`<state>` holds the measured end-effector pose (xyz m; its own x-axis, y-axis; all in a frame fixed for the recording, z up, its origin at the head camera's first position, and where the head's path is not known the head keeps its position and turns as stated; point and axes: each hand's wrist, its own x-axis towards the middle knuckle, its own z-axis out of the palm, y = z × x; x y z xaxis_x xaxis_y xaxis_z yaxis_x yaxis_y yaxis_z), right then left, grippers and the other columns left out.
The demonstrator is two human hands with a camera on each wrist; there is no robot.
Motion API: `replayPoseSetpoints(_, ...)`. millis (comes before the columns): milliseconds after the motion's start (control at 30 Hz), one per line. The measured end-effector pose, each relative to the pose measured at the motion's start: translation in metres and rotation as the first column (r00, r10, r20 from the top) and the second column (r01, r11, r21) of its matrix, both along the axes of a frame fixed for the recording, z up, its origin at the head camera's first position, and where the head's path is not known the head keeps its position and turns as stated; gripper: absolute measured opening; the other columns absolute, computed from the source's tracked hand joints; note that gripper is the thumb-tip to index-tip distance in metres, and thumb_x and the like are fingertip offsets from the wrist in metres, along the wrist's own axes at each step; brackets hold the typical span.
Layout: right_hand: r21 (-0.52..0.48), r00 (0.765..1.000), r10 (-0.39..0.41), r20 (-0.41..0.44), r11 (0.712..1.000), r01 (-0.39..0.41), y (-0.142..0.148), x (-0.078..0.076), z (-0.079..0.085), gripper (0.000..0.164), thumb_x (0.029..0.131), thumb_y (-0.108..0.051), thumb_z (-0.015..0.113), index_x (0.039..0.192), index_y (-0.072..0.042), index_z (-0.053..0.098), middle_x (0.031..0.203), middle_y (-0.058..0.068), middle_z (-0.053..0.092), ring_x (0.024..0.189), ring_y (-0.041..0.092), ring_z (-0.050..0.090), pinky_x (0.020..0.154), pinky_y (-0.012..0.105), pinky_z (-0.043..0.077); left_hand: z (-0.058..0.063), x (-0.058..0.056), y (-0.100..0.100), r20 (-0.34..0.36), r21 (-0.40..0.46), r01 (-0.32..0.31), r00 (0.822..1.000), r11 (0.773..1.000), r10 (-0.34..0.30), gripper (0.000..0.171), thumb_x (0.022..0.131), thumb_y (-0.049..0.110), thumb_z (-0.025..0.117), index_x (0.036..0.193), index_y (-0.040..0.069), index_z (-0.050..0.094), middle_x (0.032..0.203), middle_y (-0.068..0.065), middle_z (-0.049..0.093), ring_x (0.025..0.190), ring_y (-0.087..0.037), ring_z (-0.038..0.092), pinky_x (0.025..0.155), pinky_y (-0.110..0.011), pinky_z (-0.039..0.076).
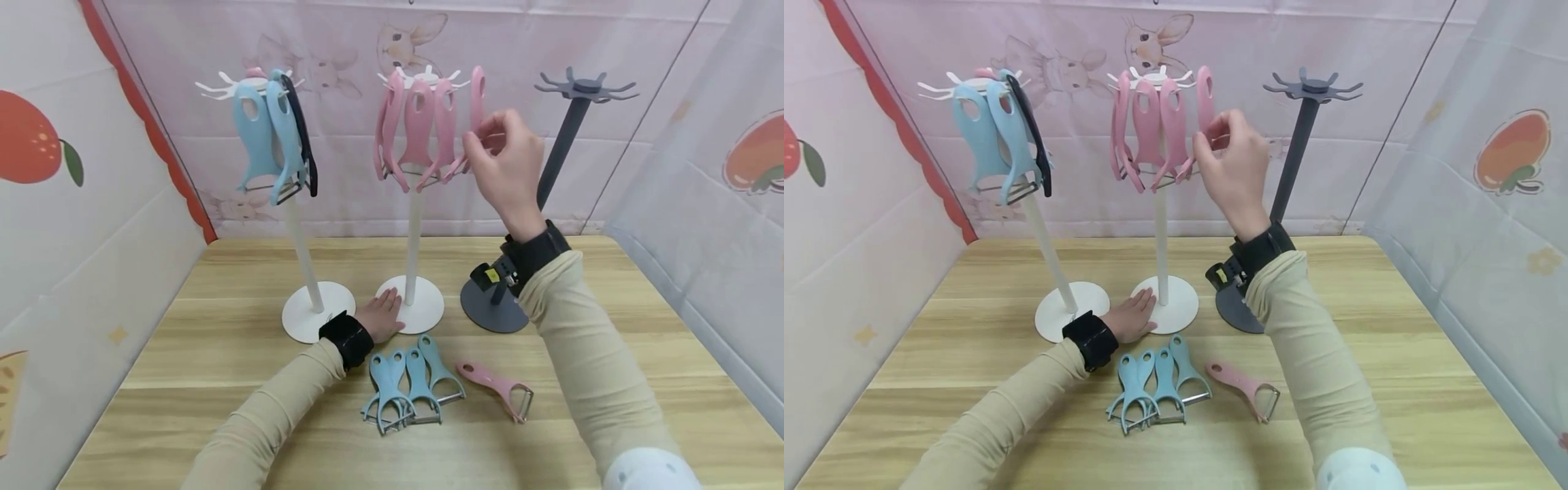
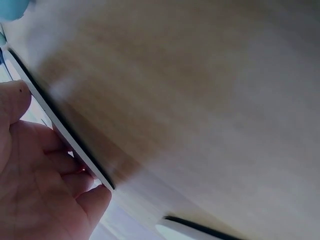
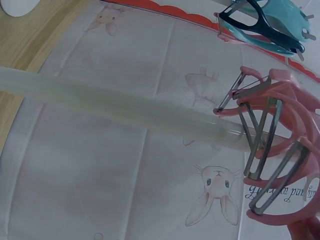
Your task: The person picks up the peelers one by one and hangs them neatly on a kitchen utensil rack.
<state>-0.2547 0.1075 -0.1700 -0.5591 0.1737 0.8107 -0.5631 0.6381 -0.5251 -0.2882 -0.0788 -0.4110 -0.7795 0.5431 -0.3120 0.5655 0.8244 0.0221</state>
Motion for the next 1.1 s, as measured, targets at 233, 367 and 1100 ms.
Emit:
replayPoseSetpoints(233,0.035,0.999,0.006,0.052,0.999,-0.008,-0.003,-0.006,0.005,0.017,0.086,-0.009,0.059,0.094,0.006,0.059,0.091,0.015,0.064,0.083,0.021,0.062,0.073,0.021,0.045,-0.002,0.001,0.001,-0.031,-0.005,0.017,0.999,1.000,-0.017,0.063,0.097,0.038,0.035,0.144,0.000,0.018,0.150,-0.016,0.009,0.138,-0.026,0.008,0.110,-0.035,0.016)
replayPoseSetpoints(367,0.039,0.993,0.021,0.114,0.999,-0.025,-0.005,-0.007,0.006,0.018,0.088,-0.011,0.057,0.097,0.004,0.058,0.095,0.015,0.063,0.087,0.021,0.062,0.078,0.027,0.048,-0.002,0.001,0.001,-0.034,-0.011,0.018,0.999,1.000,-0.019,0.063,0.098,0.038,0.035,0.144,0.000,0.018,0.150,-0.016,0.009,0.138,-0.026,0.007,0.110,-0.035,0.016)
replayPoseSetpoints(1100,0.102,0.985,0.077,0.152,0.990,-0.093,0.013,0.012,-0.041,0.020,0.087,-0.011,0.058,0.097,0.005,0.060,0.093,0.017,0.064,0.081,0.025,0.062,0.072,0.037,0.050,-0.023,-0.014,0.000,-0.034,0.010,0.033,0.999,0.999,-0.033,0.064,0.098,0.039,0.034,0.144,-0.001,0.015,0.151,-0.017,0.005,0.138,-0.026,0.004,0.110,-0.036,0.014)
